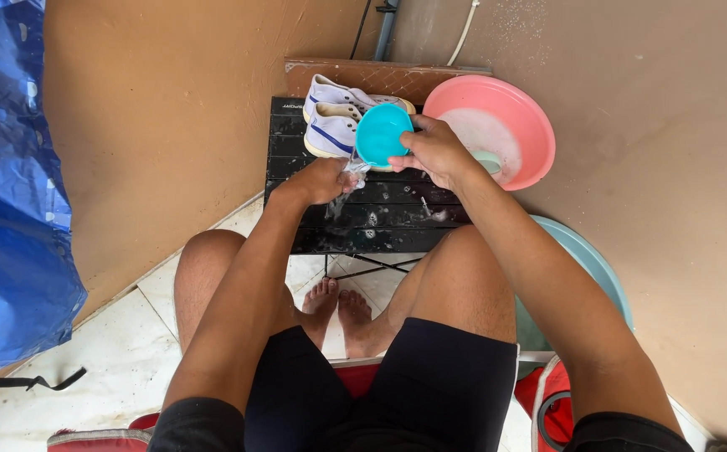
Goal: The person scrubs white shoelaces with a brush and soapy water on a black table. They then rinse the laces and a pair of white sneakers using a blue cup to pour water from a large basin.
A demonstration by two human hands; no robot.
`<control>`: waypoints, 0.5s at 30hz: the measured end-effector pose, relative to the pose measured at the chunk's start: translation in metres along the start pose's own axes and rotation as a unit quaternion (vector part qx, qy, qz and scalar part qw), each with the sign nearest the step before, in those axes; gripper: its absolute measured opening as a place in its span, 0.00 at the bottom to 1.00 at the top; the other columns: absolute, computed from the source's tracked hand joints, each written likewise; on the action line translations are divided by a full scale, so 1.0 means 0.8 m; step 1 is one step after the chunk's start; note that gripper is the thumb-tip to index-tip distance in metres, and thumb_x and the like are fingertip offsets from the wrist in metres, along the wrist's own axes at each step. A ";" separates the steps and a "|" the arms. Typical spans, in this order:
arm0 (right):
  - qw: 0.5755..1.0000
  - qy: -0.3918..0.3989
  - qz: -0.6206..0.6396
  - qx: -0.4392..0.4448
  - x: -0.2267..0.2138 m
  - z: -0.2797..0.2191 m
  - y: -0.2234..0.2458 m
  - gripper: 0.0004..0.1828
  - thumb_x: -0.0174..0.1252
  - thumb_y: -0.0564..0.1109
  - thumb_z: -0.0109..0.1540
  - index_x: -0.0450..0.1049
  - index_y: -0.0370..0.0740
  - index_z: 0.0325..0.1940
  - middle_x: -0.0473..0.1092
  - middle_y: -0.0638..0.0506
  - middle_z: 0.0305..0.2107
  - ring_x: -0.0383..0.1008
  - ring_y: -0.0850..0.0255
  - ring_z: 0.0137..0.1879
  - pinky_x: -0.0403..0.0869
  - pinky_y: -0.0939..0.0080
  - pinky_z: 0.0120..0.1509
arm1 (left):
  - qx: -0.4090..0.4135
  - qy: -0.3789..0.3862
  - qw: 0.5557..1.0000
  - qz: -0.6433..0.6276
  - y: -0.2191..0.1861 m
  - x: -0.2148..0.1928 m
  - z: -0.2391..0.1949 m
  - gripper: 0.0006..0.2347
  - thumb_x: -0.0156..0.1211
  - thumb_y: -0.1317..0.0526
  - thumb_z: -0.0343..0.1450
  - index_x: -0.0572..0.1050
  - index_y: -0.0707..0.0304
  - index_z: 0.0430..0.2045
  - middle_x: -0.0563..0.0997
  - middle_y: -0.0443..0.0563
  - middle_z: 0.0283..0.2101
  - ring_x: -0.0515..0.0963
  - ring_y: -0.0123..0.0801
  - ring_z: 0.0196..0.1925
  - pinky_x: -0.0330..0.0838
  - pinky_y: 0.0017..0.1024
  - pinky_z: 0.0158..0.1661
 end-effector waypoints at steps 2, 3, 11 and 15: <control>1.000 0.000 0.002 -0.004 0.004 0.000 0.004 0.39 0.60 0.35 0.73 0.64 0.26 0.91 0.75 0.28 0.57 0.93 0.27 0.55 0.96 0.30 0.63 | 0.011 -0.003 1.000 -0.025 0.005 0.002 0.006 0.23 0.54 0.57 0.88 0.78 0.80 0.74 0.90 0.80 0.60 0.88 0.74 0.69 0.83 0.62 0.70; 1.000 0.001 0.004 -0.009 0.006 0.001 0.007 0.40 0.60 0.35 0.73 0.63 0.26 0.91 0.74 0.28 0.57 0.93 0.28 0.56 0.96 0.30 0.63 | 0.022 -0.008 0.998 -0.050 0.007 0.003 0.007 0.21 0.55 0.58 0.88 0.81 0.79 0.70 0.93 0.76 0.53 0.91 0.72 0.62 0.85 0.61 0.64; 0.999 0.024 -0.008 -0.037 0.026 -0.011 0.023 0.42 0.60 0.34 0.73 0.60 0.26 0.93 0.72 0.28 0.58 0.91 0.28 0.57 0.96 0.29 0.62 | 0.005 -0.133 0.990 -0.053 0.001 0.005 0.014 0.22 0.78 0.43 0.79 0.91 0.68 0.44 0.93 0.74 0.41 0.94 0.72 0.53 0.86 0.63 0.55; 0.996 0.007 0.087 0.003 0.018 0.019 -0.016 0.41 0.60 0.34 0.73 0.61 0.25 0.91 0.72 0.31 0.57 0.93 0.36 0.57 0.97 0.36 0.67 | 0.003 -0.213 0.971 -0.106 0.054 0.016 0.061 0.14 0.74 0.46 0.81 0.91 0.56 0.37 0.92 0.60 0.31 0.96 0.61 0.44 0.85 0.59 0.45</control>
Point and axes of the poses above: each hand's wrist, its own z-axis towards the middle knuckle, its own x-axis out of the palm, y = z × x, the point moved 3 cm from there along z, towards the middle knuckle
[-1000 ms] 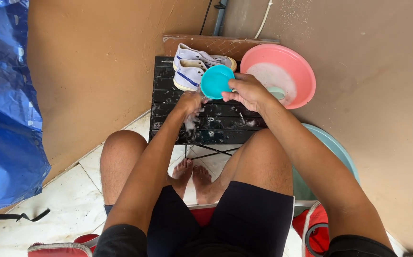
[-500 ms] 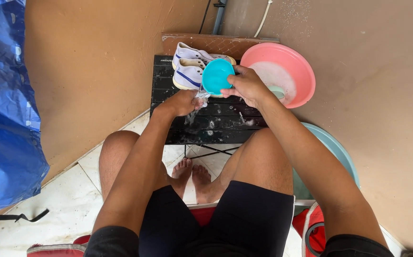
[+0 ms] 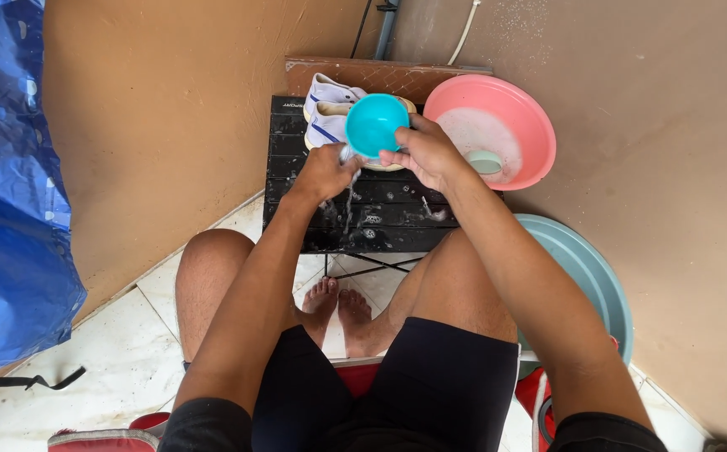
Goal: The person scrubs white shoelaces with a brush and soapy water on a black table. They then rinse the laces and a pair of white sneakers using a blue cup to pour water from a large basin.
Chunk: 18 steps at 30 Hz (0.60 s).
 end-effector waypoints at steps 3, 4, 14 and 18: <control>0.995 -0.017 0.097 0.036 -0.002 0.014 -0.037 0.39 0.55 0.31 0.70 0.61 0.26 0.88 0.71 0.33 0.55 0.90 0.42 0.50 0.99 0.48 0.63 | -0.073 -0.039 0.992 -0.093 0.019 0.014 0.011 0.16 0.67 0.40 0.83 0.90 0.47 0.37 0.91 0.48 0.28 0.96 0.45 0.41 0.87 0.50 0.48; 0.995 -0.016 0.096 0.035 0.005 0.010 -0.043 0.39 0.55 0.31 0.70 0.61 0.26 0.88 0.71 0.33 0.55 0.90 0.42 0.50 0.99 0.48 0.63 | -0.072 -0.040 0.992 -0.093 0.020 0.023 0.014 0.16 0.67 0.40 0.83 0.90 0.47 0.37 0.91 0.48 0.28 0.96 0.45 0.41 0.87 0.50 0.48; 0.966 -0.186 0.164 -0.067 0.084 -0.007 -0.098 0.38 0.42 0.30 0.78 0.57 0.52 0.93 0.57 0.26 0.79 0.84 0.25 0.64 0.93 0.31 0.73 | -0.278 0.058 0.797 -0.533 0.031 0.077 0.002 0.09 0.42 0.54 0.87 0.71 0.53 0.46 0.68 0.34 0.33 0.71 0.26 0.28 0.80 0.37 0.35; 0.924 -0.259 0.274 -0.068 0.128 0.021 -0.155 0.35 0.46 0.29 0.77 0.68 0.56 0.86 0.66 0.36 0.71 0.86 0.37 0.53 0.95 0.44 0.67 | -0.293 0.012 0.795 -0.531 0.053 0.093 0.003 0.12 0.40 0.53 0.90 0.71 0.57 0.47 0.70 0.35 0.32 0.70 0.24 0.26 0.75 0.33 0.30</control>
Point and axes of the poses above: each hand's wrist, its own z-axis towards the middle knuckle, its own x-axis out of the palm, y = z × x, the point moved 3 cm from there along z, towards the middle knuckle
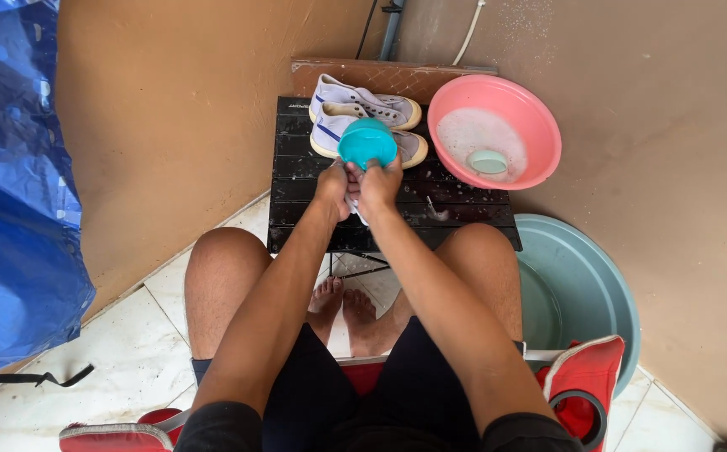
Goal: The person scrubs white shoelaces with a brush and soapy water on a black table. They then rinse the laces and a pair of white sneakers using a blue cup to pour water from a large basin.
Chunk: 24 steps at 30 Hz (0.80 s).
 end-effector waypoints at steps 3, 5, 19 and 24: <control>0.995 -0.041 0.070 0.055 0.004 -0.007 -0.012 0.31 0.50 0.28 0.74 0.72 0.59 0.75 0.71 0.44 0.56 0.87 0.47 0.39 0.98 0.58 0.54 | 0.019 -0.027 0.999 0.032 0.007 0.003 -0.001 0.13 0.45 0.52 0.91 0.73 0.60 0.50 0.72 0.38 0.31 0.71 0.25 0.24 0.74 0.30 0.26; 0.993 -0.049 0.081 0.073 -0.056 0.107 -0.092 0.31 0.51 0.28 0.73 0.72 0.60 0.73 0.71 0.46 0.54 0.86 0.45 0.41 0.96 0.54 0.58 | 0.030 -0.040 0.998 0.047 0.010 0.004 0.002 0.13 0.47 0.51 0.91 0.74 0.62 0.51 0.74 0.39 0.31 0.72 0.25 0.24 0.74 0.29 0.24; 0.859 0.003 -0.409 -0.308 -0.052 -0.001 0.129 0.27 0.50 0.33 0.77 0.86 0.52 0.73 0.85 0.34 0.64 0.80 0.25 0.77 0.76 0.19 0.85 | 0.163 -0.117 0.808 0.554 0.048 -0.049 0.080 0.25 0.55 0.41 0.87 0.83 0.62 0.67 0.92 0.70 0.61 0.90 0.61 0.70 0.87 0.56 0.67; 0.821 0.138 -0.466 -0.301 -0.044 -0.014 0.185 0.35 0.51 0.30 0.78 0.69 0.42 0.92 0.75 0.19 0.76 0.72 0.15 0.82 0.69 0.13 0.89 | 0.376 -0.193 0.703 0.572 0.043 -0.089 0.063 0.23 0.52 0.69 0.88 0.64 1.04 0.74 0.79 0.97 0.64 0.83 0.94 0.67 0.83 0.74 0.68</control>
Point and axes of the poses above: each hand's wrist, its own z-axis towards the middle knuckle, its own x-axis out of the palm, y = z × x, the point moved 3 cm from there along z, towards the middle knuckle
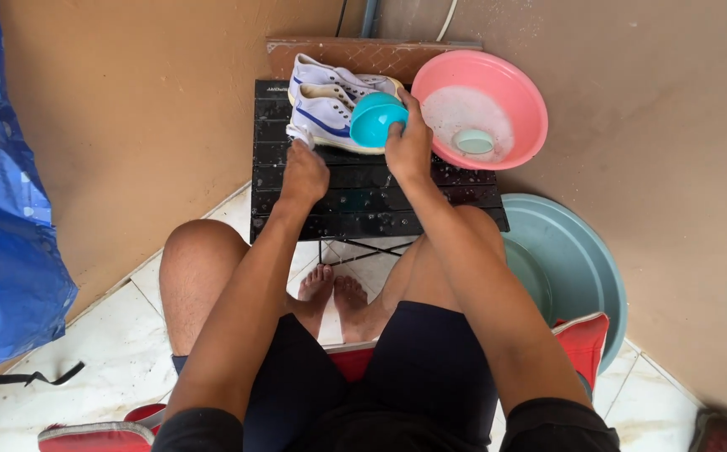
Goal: The person scrubs white shoelaces with a brush and soapy water on a black table. They then rinse the laces and a pair of white sneakers using a blue cup to pour water from a large basin.
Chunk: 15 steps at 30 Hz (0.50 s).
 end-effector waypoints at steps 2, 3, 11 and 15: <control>0.998 0.050 -0.019 0.041 -0.003 0.011 -0.017 0.32 0.50 0.35 0.78 0.67 0.42 0.90 0.81 0.29 0.59 0.83 0.33 0.58 0.82 0.34 0.66 | -0.044 0.021 0.998 0.033 -0.014 -0.038 -0.010 0.23 0.53 0.68 0.86 0.63 0.97 0.73 0.76 0.87 0.64 0.82 0.91 0.65 0.84 0.71 0.66; 0.990 0.102 -0.041 0.083 -0.002 0.014 -0.029 0.30 0.49 0.39 0.79 0.66 0.43 0.87 0.88 0.39 0.42 0.94 0.50 0.34 0.95 0.55 0.42 | -0.089 0.043 0.993 0.065 -0.017 -0.055 -0.018 0.22 0.54 0.66 0.84 0.62 0.89 0.72 0.72 0.77 0.63 0.82 0.88 0.64 0.86 0.68 0.64; 0.926 0.295 -0.174 0.159 0.025 -0.040 -0.078 0.36 0.59 0.46 0.72 0.67 0.28 0.83 0.84 0.24 0.41 0.90 0.36 0.39 0.91 0.34 0.48 | -0.186 0.195 0.952 0.143 0.054 0.008 -0.034 0.31 0.69 0.63 0.82 0.61 0.84 0.78 0.65 0.76 0.73 0.75 0.79 0.73 0.84 0.70 0.63; 0.881 0.352 -0.257 0.184 0.008 -0.054 -0.033 0.40 0.62 0.50 0.71 0.69 0.22 0.82 0.82 0.17 0.60 0.89 0.23 0.62 0.85 0.26 0.67 | -0.171 0.171 0.960 0.142 0.055 0.001 -0.041 0.31 0.73 0.68 0.79 0.66 0.88 0.75 0.66 0.79 0.73 0.82 0.85 0.64 0.91 0.75 0.46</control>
Point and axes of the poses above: each hand's wrist, its own z-axis towards the middle knuckle, its own x-axis out of the palm, y = z × x, the point moved 3 cm from there along z, towards the middle knuckle
